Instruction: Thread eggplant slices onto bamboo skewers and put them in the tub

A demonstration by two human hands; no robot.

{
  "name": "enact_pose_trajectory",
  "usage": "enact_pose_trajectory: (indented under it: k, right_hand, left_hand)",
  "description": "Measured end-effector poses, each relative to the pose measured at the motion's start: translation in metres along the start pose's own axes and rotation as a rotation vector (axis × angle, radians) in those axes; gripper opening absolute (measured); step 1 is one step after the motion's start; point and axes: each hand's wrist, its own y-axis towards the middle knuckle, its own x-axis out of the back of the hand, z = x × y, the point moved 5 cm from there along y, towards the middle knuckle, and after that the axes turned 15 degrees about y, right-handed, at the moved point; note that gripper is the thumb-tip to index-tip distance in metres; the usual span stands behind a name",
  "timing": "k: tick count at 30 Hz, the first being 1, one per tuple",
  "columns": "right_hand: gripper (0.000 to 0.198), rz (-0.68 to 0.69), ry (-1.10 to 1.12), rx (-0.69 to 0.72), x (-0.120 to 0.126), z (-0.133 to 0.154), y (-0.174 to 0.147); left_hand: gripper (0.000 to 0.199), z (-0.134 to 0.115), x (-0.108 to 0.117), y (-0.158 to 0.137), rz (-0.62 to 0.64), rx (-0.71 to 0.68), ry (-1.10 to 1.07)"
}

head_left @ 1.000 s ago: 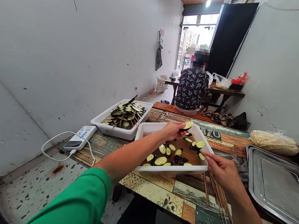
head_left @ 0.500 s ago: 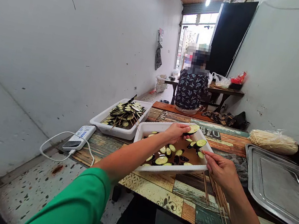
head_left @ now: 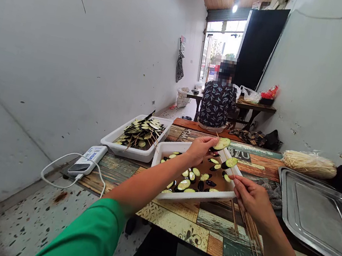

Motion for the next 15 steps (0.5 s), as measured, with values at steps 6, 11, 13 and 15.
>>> enact_pose_trajectory:
  k: [6, 11, 13, 15]
  right_hand:
    - [0.047, -0.030, -0.089, 0.077, 0.006, 0.008, -0.001]
    - [0.045, -0.093, -0.162, 0.135, 0.007, 0.010, -0.001]
    - [0.043, -0.128, -0.185, 0.160, 0.008, 0.013, -0.002]
    - [0.042, -0.186, -0.203, 0.178, 0.011, 0.017, -0.003]
  left_hand:
    - [0.018, 0.003, 0.014, 0.005, -0.046, 0.055, -0.043]
    - [0.019, 0.008, -0.004, -0.004, 0.077, 0.069, 0.045]
    - [0.023, 0.011, -0.009, -0.005, 0.124, 0.059, 0.108]
    - [0.029, 0.017, -0.010, -0.002, 0.149, 0.071, 0.193]
